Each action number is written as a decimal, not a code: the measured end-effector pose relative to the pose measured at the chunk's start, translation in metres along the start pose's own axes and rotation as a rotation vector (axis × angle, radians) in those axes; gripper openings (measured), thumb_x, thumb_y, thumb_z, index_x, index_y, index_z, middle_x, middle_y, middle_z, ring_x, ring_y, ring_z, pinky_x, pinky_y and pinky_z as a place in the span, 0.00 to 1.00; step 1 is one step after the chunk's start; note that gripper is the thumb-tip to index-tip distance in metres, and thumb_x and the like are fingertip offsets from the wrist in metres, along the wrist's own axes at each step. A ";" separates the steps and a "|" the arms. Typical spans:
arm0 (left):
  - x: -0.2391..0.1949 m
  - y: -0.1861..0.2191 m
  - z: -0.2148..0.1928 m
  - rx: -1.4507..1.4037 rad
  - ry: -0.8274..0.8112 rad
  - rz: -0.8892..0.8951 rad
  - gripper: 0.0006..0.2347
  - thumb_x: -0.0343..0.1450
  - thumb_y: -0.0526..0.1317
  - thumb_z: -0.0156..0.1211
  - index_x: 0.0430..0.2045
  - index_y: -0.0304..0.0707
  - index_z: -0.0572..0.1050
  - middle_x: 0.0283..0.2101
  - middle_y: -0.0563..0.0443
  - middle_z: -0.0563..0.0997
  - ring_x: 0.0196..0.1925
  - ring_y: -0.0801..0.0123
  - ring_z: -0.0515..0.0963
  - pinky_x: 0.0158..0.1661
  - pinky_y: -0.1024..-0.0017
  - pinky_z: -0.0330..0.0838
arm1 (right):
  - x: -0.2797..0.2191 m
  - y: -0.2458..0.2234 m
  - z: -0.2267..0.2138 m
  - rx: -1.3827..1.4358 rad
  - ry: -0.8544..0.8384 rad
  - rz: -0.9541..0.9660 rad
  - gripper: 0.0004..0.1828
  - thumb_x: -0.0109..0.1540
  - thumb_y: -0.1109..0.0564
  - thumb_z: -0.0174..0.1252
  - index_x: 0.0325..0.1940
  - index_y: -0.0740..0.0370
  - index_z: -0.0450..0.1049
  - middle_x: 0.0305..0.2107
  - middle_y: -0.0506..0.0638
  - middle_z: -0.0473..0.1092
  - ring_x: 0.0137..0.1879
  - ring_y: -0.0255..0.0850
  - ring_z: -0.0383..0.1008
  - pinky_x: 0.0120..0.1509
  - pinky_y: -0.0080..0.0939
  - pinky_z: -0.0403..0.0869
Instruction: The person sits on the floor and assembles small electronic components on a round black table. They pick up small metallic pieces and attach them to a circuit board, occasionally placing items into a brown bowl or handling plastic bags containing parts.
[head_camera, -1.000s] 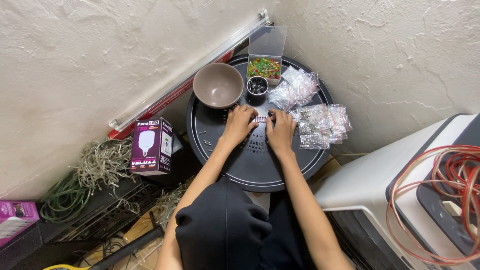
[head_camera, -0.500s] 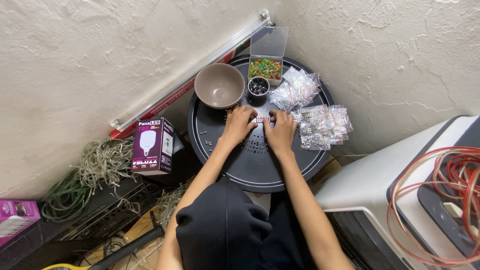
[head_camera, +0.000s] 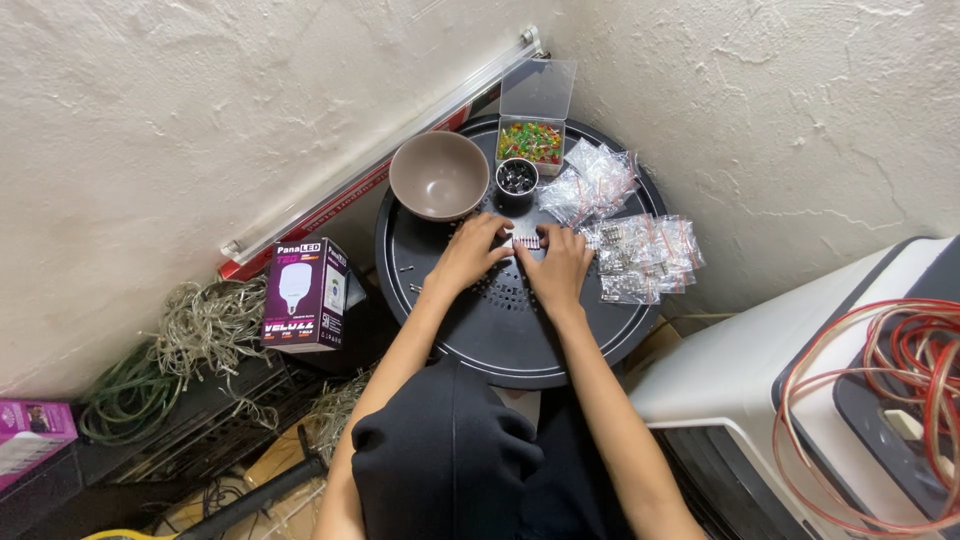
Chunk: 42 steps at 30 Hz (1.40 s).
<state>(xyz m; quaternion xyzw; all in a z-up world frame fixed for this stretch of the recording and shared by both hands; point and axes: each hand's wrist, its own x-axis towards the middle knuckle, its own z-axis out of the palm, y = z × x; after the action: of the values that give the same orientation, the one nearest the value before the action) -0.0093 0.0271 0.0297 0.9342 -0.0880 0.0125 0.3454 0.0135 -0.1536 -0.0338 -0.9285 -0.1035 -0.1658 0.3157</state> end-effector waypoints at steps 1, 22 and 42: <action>-0.003 0.007 -0.012 -0.002 0.005 -0.007 0.15 0.67 0.39 0.69 0.48 0.43 0.77 0.42 0.45 0.80 0.50 0.47 0.79 0.52 0.51 0.72 | 0.000 -0.001 -0.004 0.001 -0.006 -0.006 0.26 0.56 0.36 0.71 0.49 0.51 0.75 0.33 0.44 0.70 0.47 0.45 0.68 0.56 0.50 0.62; -0.033 -0.118 -0.056 0.356 -0.160 -0.471 0.06 0.54 0.38 0.78 0.12 0.48 0.82 0.23 0.48 0.84 0.34 0.46 0.85 0.43 0.61 0.71 | -0.026 -0.115 0.026 0.112 -0.289 -0.611 0.04 0.62 0.48 0.65 0.36 0.45 0.77 0.29 0.39 0.69 0.45 0.39 0.68 0.54 0.44 0.61; -0.030 -0.073 -0.043 0.393 -0.103 -0.325 0.04 0.64 0.37 0.72 0.23 0.36 0.84 0.29 0.40 0.85 0.36 0.45 0.84 0.46 0.58 0.61 | -0.021 -0.107 0.026 -0.048 -0.188 -0.575 0.10 0.56 0.55 0.68 0.27 0.49 0.71 0.24 0.40 0.66 0.40 0.38 0.67 0.52 0.44 0.60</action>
<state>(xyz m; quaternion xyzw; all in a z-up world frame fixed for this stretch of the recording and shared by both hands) -0.0247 0.1142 0.0134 0.9847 0.0499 -0.0738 0.1497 -0.0317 -0.0559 -0.0022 -0.8796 -0.3870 -0.1641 0.2227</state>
